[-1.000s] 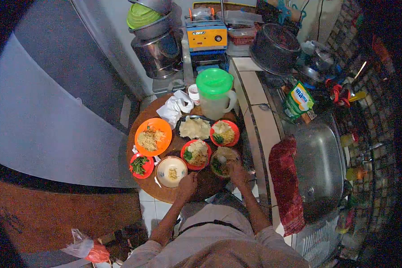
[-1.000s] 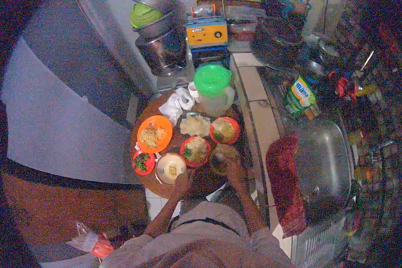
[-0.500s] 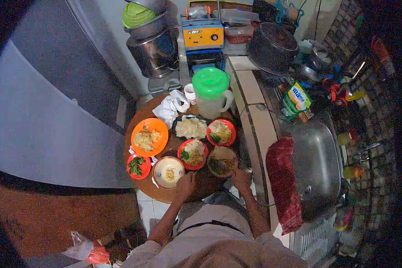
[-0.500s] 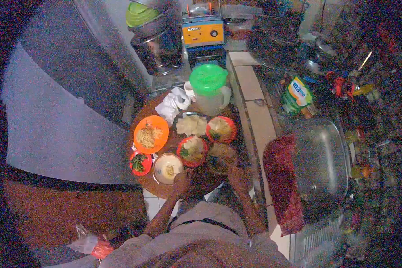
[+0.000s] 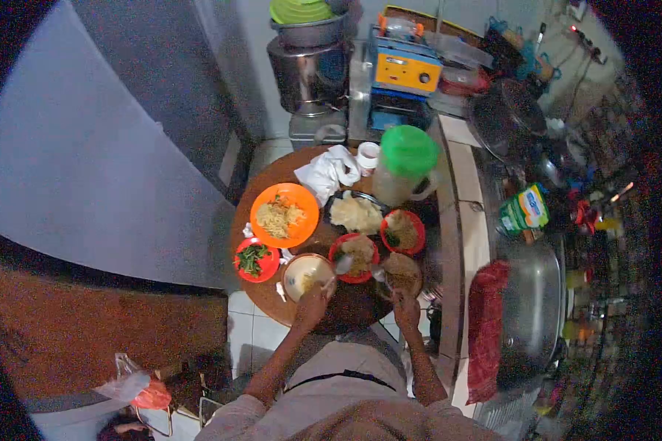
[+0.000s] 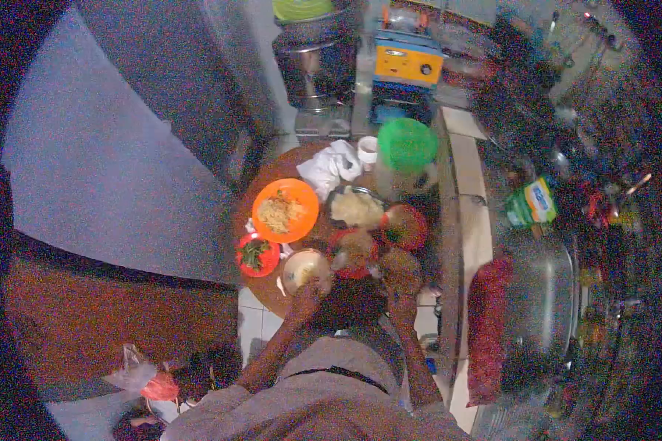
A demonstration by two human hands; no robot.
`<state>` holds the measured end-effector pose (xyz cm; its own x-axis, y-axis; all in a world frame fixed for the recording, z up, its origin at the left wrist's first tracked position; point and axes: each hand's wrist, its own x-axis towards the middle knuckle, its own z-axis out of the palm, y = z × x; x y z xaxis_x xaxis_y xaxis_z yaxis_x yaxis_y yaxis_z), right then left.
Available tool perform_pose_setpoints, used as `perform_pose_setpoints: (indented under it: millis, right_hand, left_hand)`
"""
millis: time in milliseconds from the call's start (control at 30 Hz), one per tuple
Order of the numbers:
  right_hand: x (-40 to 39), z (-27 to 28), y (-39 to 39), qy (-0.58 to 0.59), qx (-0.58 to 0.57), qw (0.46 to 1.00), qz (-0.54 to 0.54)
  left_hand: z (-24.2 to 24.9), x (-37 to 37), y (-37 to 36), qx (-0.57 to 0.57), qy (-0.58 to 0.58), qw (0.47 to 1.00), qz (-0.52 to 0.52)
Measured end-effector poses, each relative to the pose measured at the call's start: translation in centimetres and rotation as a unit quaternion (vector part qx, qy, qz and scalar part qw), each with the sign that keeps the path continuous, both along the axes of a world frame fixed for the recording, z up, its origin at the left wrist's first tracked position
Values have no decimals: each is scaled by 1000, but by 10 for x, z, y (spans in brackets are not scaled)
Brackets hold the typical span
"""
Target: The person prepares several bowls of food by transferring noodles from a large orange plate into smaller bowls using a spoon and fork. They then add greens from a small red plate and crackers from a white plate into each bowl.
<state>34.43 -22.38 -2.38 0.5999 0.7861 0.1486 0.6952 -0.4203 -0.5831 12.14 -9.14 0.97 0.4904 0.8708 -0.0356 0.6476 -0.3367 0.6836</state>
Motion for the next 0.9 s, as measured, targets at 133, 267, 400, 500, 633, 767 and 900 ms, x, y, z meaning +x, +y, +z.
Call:
perform_pose_setpoints:
  millis: [133,267,400,500,633,767,900]
  right_hand:
    - [-35,27,57,117,20,991,61]
    - [-62,-19,94,-149,109,974,133]
    - [-106,43,146,54,-79,979,182]
    - [-124,57,165,48,-15,980,194]
    - [-142,63,182,31,-84,986,143]
    - [-157,88,185,20,-209,975,76]
    - [-145,53,140,-19,-229,971,64]
  left_hand:
    - [-72,-56,22,127,-66,989,41]
    - [-18,-91,57,-43,161,985,53]
    - [-15,-123,77,-16,107,989,96]
    - [-7,-137,89,5,122,984,130]
    - [-15,-153,111,-10,88,989,119]
    - [-10,-163,134,0,63,998,18]
    - [-12,-160,154,-52,51,992,-102]
